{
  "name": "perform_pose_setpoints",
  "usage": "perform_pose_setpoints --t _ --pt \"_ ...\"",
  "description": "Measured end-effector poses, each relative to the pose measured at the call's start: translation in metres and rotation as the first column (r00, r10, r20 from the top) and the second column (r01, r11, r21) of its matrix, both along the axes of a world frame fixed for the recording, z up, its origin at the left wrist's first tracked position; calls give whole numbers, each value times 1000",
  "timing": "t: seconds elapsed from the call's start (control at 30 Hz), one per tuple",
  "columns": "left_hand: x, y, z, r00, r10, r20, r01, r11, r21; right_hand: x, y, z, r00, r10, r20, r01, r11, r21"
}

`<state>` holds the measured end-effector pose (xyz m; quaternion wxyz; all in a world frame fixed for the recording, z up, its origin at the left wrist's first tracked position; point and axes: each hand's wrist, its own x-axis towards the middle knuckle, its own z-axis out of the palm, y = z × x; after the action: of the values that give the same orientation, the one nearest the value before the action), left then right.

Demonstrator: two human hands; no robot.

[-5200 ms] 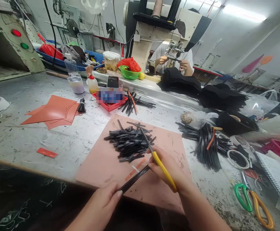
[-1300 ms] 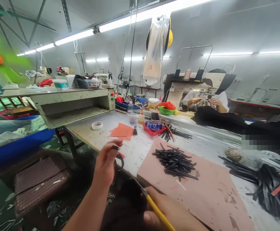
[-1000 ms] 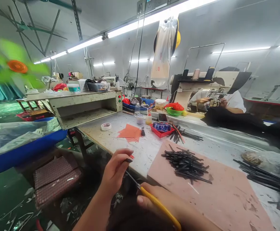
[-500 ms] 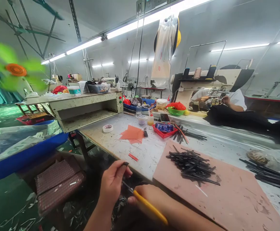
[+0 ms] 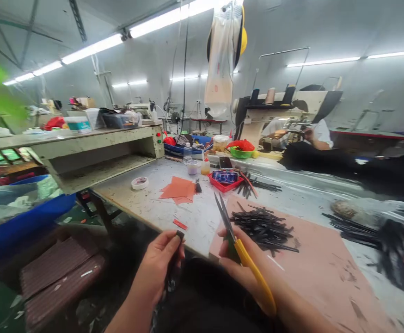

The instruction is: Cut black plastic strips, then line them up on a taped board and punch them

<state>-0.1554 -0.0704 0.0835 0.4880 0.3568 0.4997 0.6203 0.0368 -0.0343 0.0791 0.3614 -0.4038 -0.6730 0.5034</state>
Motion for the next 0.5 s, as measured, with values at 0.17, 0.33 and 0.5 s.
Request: perform_pose_setpoints --t 0.17,0.33,0.5 --pt "47 12 -14 922 -292 -255 293 956 -34 22 -5 8 993 -44 -105 50 997 57" --pt "81 24 -16 787 -454 -418 492 870 -18 48 -2 -4 989 -111 -99 114 993 25" --pt "110 33 -27 659 -565 -496 614 785 -79 78 -5 -11 981 -166 -98 165 986 -17"
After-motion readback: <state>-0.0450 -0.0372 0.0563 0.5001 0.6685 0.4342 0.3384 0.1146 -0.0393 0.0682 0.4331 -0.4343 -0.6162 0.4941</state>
